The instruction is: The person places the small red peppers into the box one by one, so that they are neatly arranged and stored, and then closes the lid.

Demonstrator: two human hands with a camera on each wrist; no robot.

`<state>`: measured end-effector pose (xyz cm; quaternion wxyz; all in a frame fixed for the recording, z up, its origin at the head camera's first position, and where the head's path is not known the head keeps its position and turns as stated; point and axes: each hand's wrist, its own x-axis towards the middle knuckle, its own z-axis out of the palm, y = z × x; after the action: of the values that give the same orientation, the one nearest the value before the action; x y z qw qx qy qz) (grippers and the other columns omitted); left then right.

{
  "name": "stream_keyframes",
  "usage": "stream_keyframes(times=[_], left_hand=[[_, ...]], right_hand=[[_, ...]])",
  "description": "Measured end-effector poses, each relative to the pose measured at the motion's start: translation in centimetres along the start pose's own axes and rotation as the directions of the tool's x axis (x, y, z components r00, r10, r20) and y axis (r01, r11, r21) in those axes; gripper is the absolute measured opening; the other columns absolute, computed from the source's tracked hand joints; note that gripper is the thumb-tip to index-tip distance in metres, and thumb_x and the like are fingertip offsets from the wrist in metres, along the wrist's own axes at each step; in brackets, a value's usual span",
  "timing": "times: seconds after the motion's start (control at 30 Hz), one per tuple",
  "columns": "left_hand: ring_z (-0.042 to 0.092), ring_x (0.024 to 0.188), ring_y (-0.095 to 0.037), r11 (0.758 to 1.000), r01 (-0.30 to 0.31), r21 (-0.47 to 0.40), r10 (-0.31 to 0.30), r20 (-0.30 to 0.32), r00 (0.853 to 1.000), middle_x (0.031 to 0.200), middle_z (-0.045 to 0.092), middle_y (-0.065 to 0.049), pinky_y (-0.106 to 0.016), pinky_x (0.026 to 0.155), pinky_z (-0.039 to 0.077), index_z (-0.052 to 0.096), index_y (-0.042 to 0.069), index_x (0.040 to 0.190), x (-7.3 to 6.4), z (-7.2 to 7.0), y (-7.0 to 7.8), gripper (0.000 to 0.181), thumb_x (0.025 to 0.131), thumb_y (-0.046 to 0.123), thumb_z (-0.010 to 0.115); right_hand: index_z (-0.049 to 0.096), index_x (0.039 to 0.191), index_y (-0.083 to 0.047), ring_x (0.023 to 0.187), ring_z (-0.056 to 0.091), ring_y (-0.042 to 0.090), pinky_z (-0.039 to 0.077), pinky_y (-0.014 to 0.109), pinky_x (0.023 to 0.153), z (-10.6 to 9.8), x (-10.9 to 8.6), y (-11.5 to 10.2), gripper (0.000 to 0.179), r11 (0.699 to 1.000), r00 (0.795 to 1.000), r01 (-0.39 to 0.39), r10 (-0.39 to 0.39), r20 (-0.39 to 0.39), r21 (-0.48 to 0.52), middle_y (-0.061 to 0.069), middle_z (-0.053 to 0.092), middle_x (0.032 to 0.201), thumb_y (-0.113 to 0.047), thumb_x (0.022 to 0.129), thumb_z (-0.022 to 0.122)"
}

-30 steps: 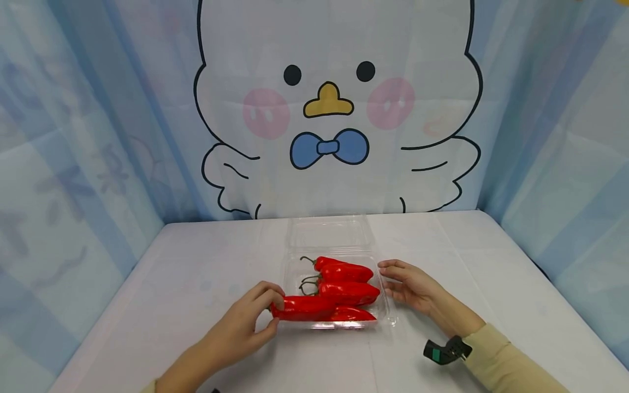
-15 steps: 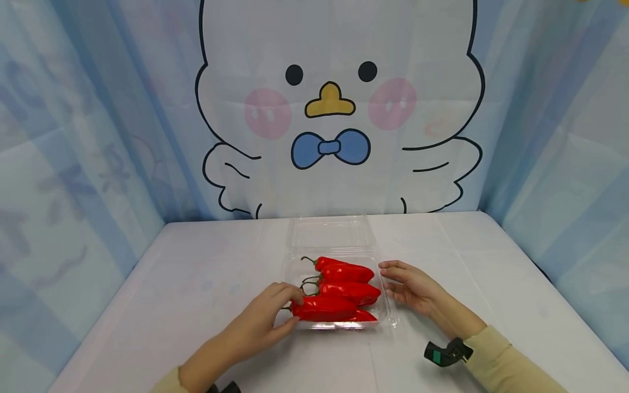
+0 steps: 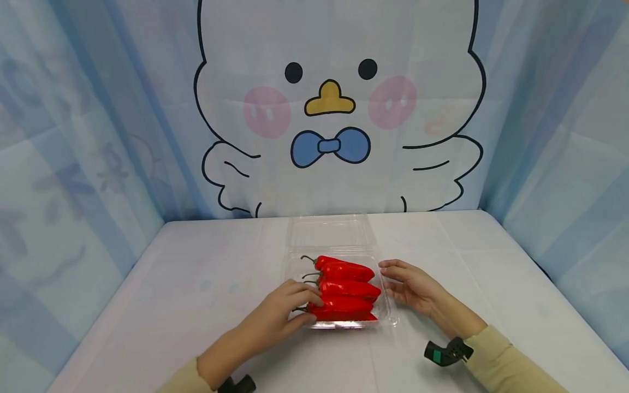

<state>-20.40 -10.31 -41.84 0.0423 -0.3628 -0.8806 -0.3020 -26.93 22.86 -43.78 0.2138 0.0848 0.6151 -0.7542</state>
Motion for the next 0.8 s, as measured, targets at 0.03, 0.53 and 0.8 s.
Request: stream_keyframes(times=[0.03, 0.53, 0.8], left_hand=[[0.058, 0.118, -0.010, 1.000, -0.003, 0.002, 0.003, 0.001, 1.000, 0.128, 0.068, 0.010, -0.030, 0.100, 0.054, 0.072, 0.023, 0.113, 0.1, 0.1, 0.1, 0.023, 0.091, 0.019, 0.079], [0.056, 0.117, -0.008, 0.997, 0.071, 0.019, -0.069, -0.066, 0.995, 0.127, 0.067, 0.010, -0.030, 0.097, 0.056, 0.071, 0.023, 0.118, 1.0, 0.6, 0.4, 0.023, 0.096, 0.026, 0.075], [0.061, 0.097, -0.020, 0.958, 0.266, -0.110, -0.287, -0.284, 0.915, 0.111, 0.068, -0.001, -0.044, 0.088, 0.057, 0.068, 0.012, 0.114, 1.7, -0.6, -2.8, 0.016, 0.098, 0.015, 0.070]], right_hand=[[0.056, 0.125, -0.016, 0.096, 0.058, 0.015, 0.060, 0.022, 0.078, 0.0, 0.0, 0.0, 0.021, 1.000, 1.000, 0.000, 0.000, 0.004, -0.002, 0.000, 0.057, 0.115, -0.022, 0.105, 0.059], [0.053, 0.133, -0.011, 0.094, 0.060, 0.015, 0.057, 0.022, 0.080, 0.1, 0.1, -0.3, 0.032, 0.999, 0.999, -0.040, 0.041, 0.026, -0.013, 0.000, 0.059, 0.113, -0.024, 0.105, 0.059], [0.045, 0.143, -0.009, 0.092, 0.061, 0.012, 0.057, 0.020, 0.079, -0.2, 0.4, -1.0, 0.042, 0.998, 0.996, -0.060, 0.061, 0.058, -0.026, 0.000, 0.058, 0.115, -0.025, 0.106, 0.056]])
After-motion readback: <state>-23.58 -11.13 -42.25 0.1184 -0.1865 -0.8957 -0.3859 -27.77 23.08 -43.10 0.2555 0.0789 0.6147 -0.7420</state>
